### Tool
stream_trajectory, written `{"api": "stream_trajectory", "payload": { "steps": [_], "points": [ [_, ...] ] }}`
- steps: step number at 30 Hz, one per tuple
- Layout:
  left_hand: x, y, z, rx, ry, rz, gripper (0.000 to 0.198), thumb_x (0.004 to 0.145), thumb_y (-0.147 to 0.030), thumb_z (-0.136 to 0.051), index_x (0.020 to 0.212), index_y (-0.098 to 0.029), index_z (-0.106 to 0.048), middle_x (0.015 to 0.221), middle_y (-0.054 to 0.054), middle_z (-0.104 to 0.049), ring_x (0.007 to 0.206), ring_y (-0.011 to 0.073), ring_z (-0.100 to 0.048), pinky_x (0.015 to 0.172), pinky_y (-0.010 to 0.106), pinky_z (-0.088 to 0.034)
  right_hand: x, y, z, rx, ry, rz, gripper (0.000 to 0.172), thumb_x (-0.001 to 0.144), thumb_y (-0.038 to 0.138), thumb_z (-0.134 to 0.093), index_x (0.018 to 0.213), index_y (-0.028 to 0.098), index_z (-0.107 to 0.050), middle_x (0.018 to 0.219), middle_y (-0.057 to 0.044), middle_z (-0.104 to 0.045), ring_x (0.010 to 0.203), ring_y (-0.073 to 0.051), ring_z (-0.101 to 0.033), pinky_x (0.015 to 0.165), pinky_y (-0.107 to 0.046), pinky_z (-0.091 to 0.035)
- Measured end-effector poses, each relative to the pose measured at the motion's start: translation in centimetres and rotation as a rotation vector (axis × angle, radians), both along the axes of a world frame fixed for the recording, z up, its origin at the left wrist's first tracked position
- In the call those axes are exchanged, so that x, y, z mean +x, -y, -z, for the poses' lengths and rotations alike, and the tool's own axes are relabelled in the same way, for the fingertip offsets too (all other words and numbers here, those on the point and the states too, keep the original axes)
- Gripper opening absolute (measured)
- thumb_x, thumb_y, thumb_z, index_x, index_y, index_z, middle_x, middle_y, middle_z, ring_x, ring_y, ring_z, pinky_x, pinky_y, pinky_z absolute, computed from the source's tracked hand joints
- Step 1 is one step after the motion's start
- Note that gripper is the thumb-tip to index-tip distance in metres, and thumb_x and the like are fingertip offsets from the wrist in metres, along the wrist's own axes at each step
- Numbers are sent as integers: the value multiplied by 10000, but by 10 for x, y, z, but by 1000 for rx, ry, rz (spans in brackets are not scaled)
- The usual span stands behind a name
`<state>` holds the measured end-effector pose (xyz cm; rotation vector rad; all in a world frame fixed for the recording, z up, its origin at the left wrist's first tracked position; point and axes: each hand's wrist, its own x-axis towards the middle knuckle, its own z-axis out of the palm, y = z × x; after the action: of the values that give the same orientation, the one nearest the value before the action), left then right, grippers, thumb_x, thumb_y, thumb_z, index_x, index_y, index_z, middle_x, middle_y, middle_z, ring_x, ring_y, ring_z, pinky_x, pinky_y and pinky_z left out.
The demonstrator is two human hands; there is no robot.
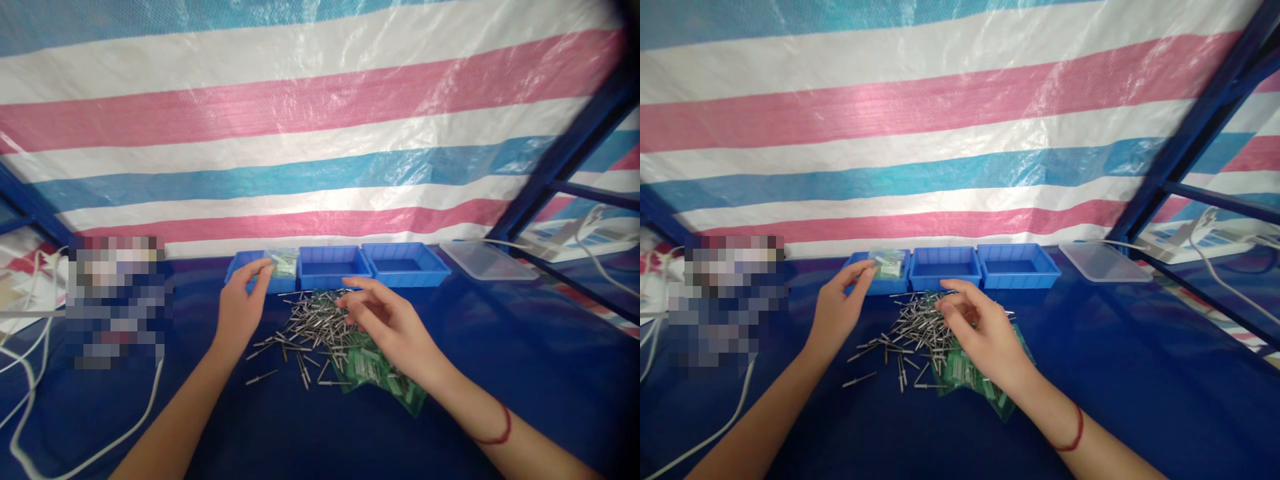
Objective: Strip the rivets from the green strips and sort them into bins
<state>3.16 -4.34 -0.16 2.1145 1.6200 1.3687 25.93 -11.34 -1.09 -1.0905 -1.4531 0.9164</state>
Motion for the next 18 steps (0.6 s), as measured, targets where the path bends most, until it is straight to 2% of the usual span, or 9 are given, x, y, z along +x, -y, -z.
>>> {"api": "stream_trajectory", "payload": {
  "steps": [2,4,7,9,11,13,16,18],
  "points": [
    [-13,-14,5,1,-227,-17,306,911,-368,-462,1076,-217,-670,1101,48,-689,1133,251,-537,1011,410,-386,-1,0,2,14,16,3,325,856,375,-538,1121,186,-545,855,-50,-671,648,-140,-602,593,-281,-488],
    [-23,-23,13,-23,-424,-79,313,909,-400,-462,1077,-249,-678,1152,43,-664,1238,300,-427,1042,482,-327,-1,-1,3,20,44,12,306,861,360,-527,1112,186,-540,823,-35,-646,631,-136,-575,582,-279,-469],
    [-29,-26,22,-35,-552,-149,332,914,-429,-445,1075,-268,-686,1274,64,-572,1281,342,-348,1032,530,-308,5,-1,-1,55,184,-8,208,867,293,-498,1027,185,-574,769,-13,-613,610,-125,-537,570,-271,-436],
    [-27,-23,22,9,-564,-150,342,917,-427,-441,1091,-252,-678,1281,84,-553,1281,337,-342,1037,526,-304,11,1,-10,110,387,-133,107,839,220,-509,866,186,-607,711,5,-589,607,-118,-514,583,-266,-416],
    [-22,-18,17,91,-542,-115,336,914,-412,-457,1109,-231,-662,1247,91,-568,1266,315,-359,1050,506,-299,18,6,-19,174,628,-305,51,774,188,-586,726,188,-604,695,12,-574,665,-128,-515,662,-285,-413],
    [-15,-11,10,171,-506,-41,303,907,-380,-481,1093,-218,-658,1194,85,-595,1236,289,-392,1057,482,-302,21,12,-26,206,831,-400,116,689,246,-707,687,190,-606,752,3,-576,760,-161,-516,749,-326,-403],
    [0,4,1,217,-465,118,232,901,-316,-507,1034,-212,-667,1129,67,-619,1189,259,-431,1053,451,-319,19,20,-28,200,1025,-400,277,595,346,-804,730,194,-617,858,-25,-574,858,-212,-493,776,-356,-396],
    [10,14,-2,201,-454,227,201,904,-276,-506,1002,-219,-671,1098,56,-629,1164,249,-446,1033,445,-340,15,22,-26,202,1103,-384,276,620,323,-797,776,190,-612,888,-36,-576,889,-225,-491,775,-351,-400]
  ]
}}
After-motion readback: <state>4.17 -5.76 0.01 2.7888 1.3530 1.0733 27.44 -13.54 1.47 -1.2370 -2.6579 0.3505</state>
